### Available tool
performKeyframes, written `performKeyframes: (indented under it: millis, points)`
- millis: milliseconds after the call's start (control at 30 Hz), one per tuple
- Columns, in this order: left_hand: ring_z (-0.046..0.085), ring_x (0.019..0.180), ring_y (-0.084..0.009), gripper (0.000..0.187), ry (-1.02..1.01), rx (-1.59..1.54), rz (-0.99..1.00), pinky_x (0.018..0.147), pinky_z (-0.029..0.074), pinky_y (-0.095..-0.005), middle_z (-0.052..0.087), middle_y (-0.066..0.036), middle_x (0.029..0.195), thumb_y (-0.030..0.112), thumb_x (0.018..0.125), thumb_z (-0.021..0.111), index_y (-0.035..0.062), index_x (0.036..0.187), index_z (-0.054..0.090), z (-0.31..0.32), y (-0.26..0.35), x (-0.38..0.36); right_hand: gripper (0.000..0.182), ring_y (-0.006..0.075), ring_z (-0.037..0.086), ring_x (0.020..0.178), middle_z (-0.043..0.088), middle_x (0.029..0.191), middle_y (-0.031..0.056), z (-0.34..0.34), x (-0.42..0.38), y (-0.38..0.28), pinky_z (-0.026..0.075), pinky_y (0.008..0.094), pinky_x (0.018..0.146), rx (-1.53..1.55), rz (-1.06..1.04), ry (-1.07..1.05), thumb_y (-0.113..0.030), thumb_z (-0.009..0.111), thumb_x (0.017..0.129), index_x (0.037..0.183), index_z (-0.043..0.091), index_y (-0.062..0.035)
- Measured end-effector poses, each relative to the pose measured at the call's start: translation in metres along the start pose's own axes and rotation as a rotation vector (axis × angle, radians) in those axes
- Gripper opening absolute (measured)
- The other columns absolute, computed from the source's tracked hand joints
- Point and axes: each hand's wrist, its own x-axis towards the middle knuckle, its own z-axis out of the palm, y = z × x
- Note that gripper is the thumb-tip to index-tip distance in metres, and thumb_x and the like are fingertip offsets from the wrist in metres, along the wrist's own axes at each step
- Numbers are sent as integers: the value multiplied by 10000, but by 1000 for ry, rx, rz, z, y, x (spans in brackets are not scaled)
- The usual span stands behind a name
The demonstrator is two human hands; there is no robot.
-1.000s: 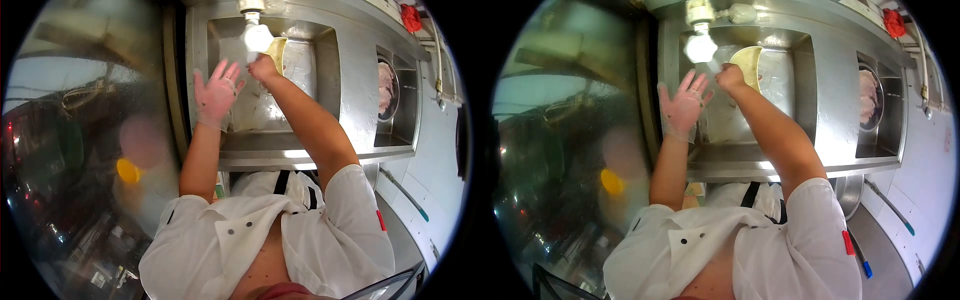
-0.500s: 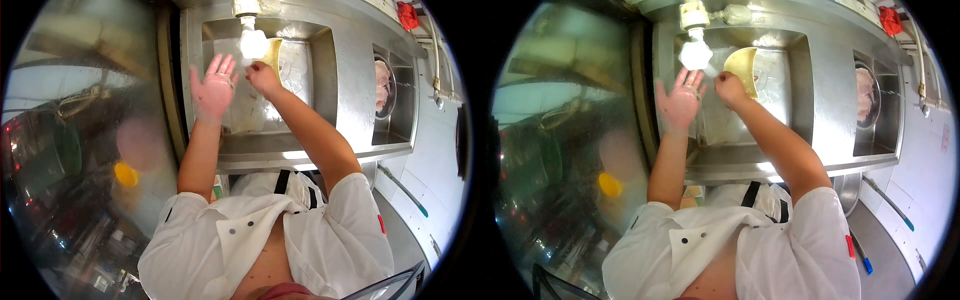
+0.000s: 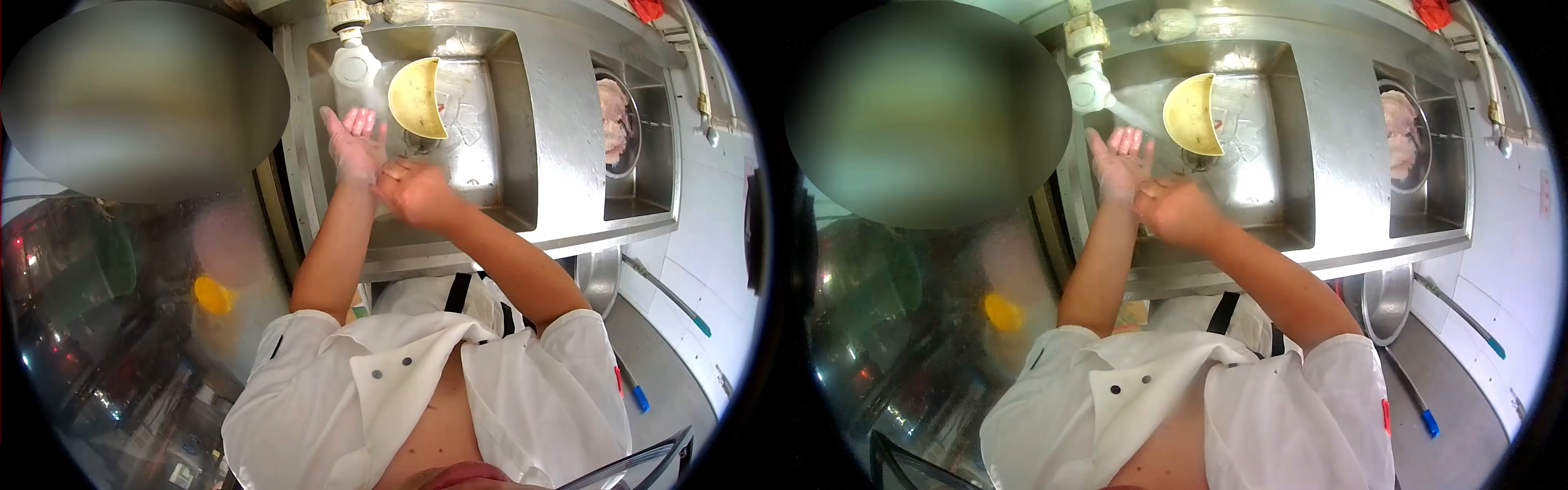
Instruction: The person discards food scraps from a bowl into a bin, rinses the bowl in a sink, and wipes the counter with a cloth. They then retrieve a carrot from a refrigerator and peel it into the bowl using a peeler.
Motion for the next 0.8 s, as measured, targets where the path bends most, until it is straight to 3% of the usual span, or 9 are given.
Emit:
performKeyframes:
  millis: [167,267,333,367,533,633,800]
  points:
    - [214,1501,-252,1128,-84,55,-25,1192,117,-593,413,-162,1511,882,814,466,0,1506,341,-1,0,2,114,280,652,804,635,856,87,2,-2,-12,536,391,686,25,-95,54,-157,686,842,821,631,-59]
    - [233,1488,-273,1103,-279,155,-163,1195,92,-589,425,-176,1490,872,824,463,24,1514,324,7,1,-2,105,283,652,807,645,861,87,7,-4,-12,536,401,697,33,-127,74,-157,668,860,821,639,-64]
    - [225,1488,-292,1042,-42,166,-238,1195,74,-588,418,-183,1504,833,860,444,46,1528,295,19,-4,2,108,286,653,798,647,856,87,8,-4,-17,536,403,700,9,-100,52,-162,666,864,816,643,-67]
    - [225,1488,-292,1042,-45,170,-244,1195,74,-588,418,-183,1504,833,860,444,46,1528,295,19,-6,4,112,289,653,790,650,850,87,7,-4,-20,536,406,704,-9,-76,23,-167,663,867,811,647,-70]
    - [194,1519,-297,927,-14,210,-156,1202,55,-598,344,-168,1580,716,947,392,66,1581,207,-13,-4,21,131,286,652,773,645,814,88,-6,2,-18,530,405,702,-35,52,62,-169,675,847,768,635,-72]
    - [213,1520,-283,930,-32,175,-3,1208,58,-591,340,-166,1583,726,952,362,63,1585,205,11,10,-16,142,272,650,763,642,796,76,-7,-2,-16,521,396,685,-43,59,77,-168,690,822,738,623,-75]
    - [224,1521,-271,974,-137,154,210,1212,72,-582,325,-164,1596,779,936,312,43,1571,242,23,25,-16,139,233,648,738,636,768,43,-6,2,-17,497,370,653,-157,115,100,-166,715,770,700,617,-96]
